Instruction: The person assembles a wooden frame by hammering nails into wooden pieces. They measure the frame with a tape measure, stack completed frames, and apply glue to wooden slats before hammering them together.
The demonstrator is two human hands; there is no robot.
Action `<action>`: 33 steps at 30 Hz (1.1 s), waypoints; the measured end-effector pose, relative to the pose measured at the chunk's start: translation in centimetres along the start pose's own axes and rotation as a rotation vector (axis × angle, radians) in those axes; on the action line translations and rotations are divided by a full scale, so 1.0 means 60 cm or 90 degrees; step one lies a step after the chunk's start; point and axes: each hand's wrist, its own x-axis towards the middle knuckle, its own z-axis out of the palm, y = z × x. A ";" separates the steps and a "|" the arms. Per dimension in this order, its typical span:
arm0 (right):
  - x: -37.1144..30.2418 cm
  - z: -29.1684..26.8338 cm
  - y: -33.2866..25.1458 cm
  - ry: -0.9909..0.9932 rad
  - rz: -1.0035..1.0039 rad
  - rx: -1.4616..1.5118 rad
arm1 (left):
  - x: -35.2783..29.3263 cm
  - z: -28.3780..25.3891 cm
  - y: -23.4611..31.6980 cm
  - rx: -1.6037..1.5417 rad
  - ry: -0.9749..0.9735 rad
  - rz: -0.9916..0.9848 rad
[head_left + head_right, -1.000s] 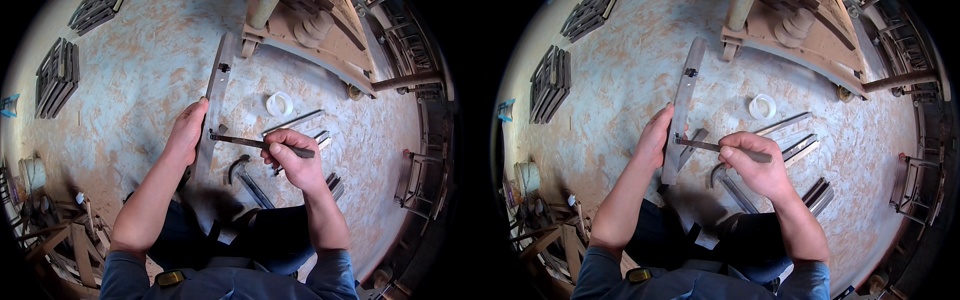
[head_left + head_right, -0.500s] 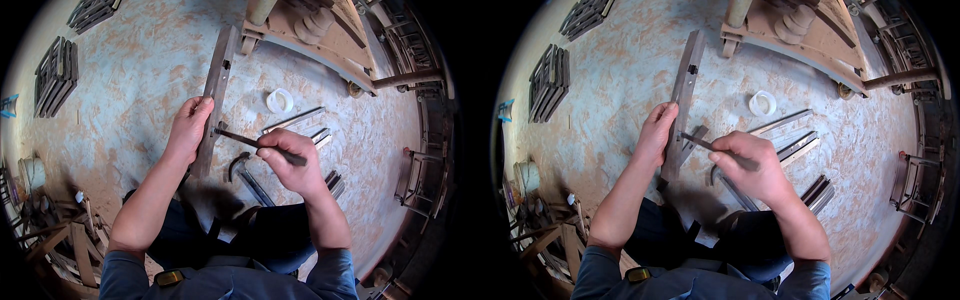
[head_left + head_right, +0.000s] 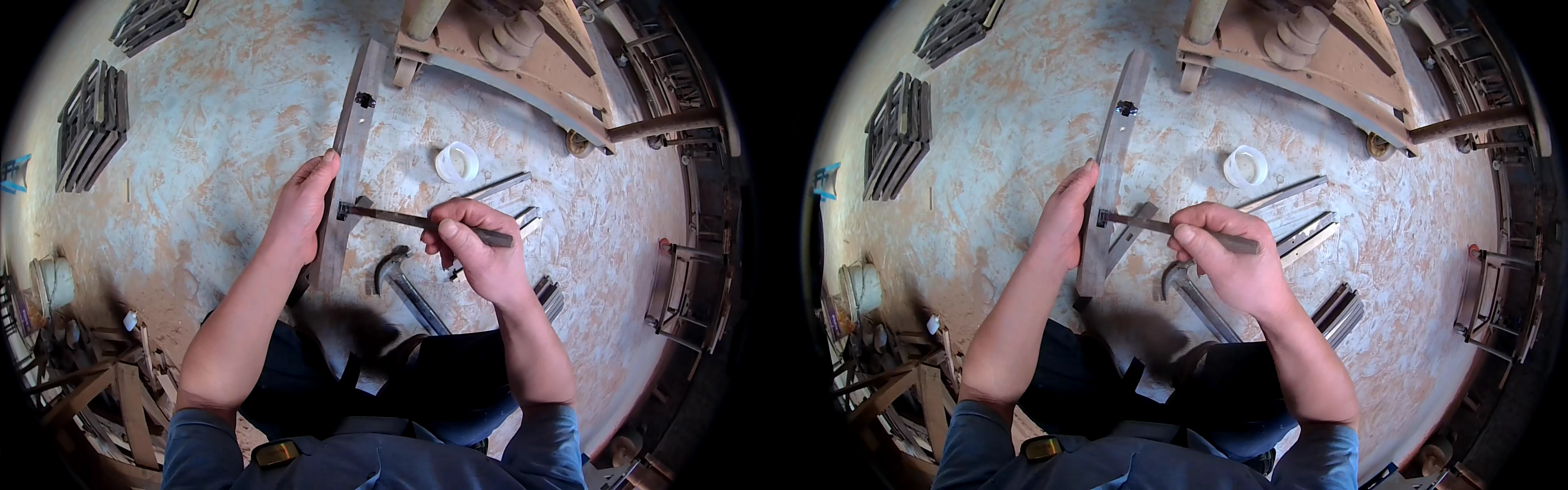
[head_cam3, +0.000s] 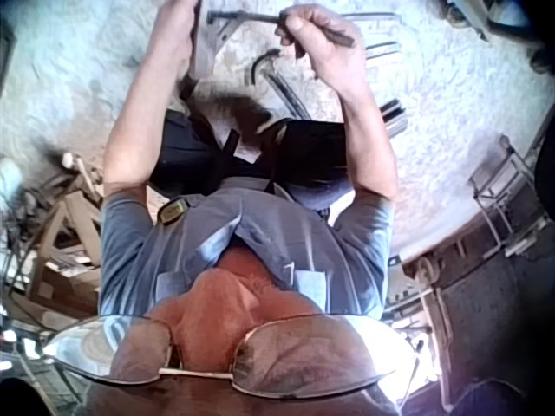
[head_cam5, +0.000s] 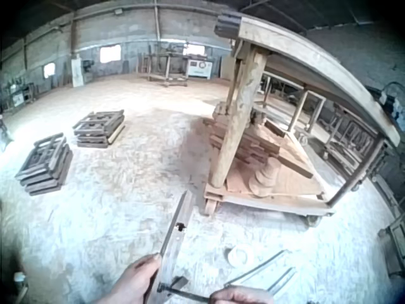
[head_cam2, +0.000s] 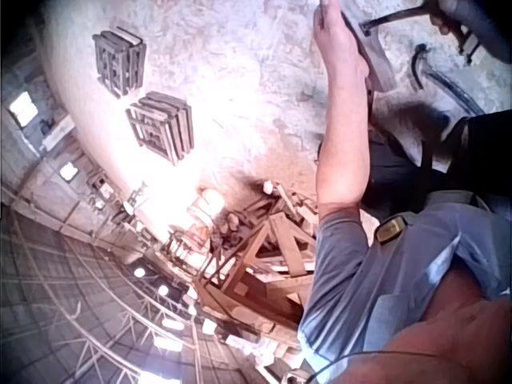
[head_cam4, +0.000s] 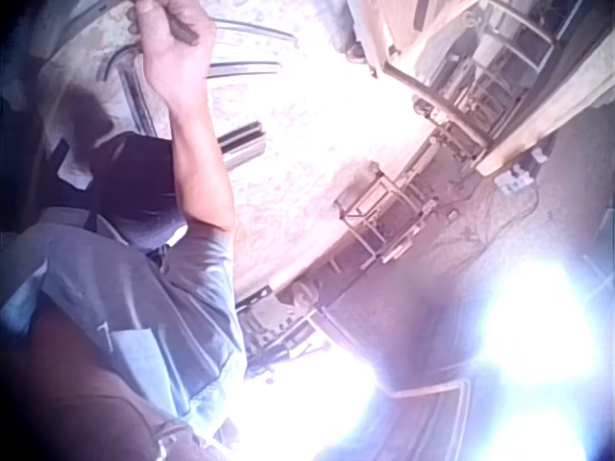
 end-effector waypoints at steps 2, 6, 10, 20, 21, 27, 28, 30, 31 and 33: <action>0.000 -0.005 0.003 -0.011 -0.002 0.000 | -0.011 0.002 0.010 -0.009 -0.036 -0.054; 0.004 -0.020 0.015 -0.036 -0.005 0.075 | -0.008 -0.006 0.012 -0.027 -0.067 -0.124; 0.002 -0.020 0.018 -0.037 -0.025 0.108 | -0.015 -0.002 0.019 -0.058 -0.061 -0.147; -0.006 -0.033 0.017 0.001 -0.094 0.131 | -0.031 -0.002 0.026 -0.062 -0.071 -0.123; -0.005 -0.030 0.021 -0.003 -0.088 0.121 | -0.032 -0.003 0.026 -0.063 -0.069 -0.124; 0.000 -0.039 0.022 0.007 -0.062 0.082 | -0.033 -0.005 0.025 -0.064 -0.065 -0.121; 0.000 -0.043 0.022 0.007 -0.069 0.082 | -0.033 -0.005 0.025 -0.069 -0.069 -0.121; 0.001 -0.043 0.020 0.015 -0.056 0.081 | -0.033 -0.009 0.027 -0.073 -0.079 -0.117; 0.001 -0.043 0.017 0.021 -0.049 0.083 | -0.032 -0.012 0.029 -0.072 -0.086 -0.113; -0.001 -0.045 0.012 0.032 -0.057 0.088 | -0.032 -0.012 0.032 -0.051 -0.082 -0.098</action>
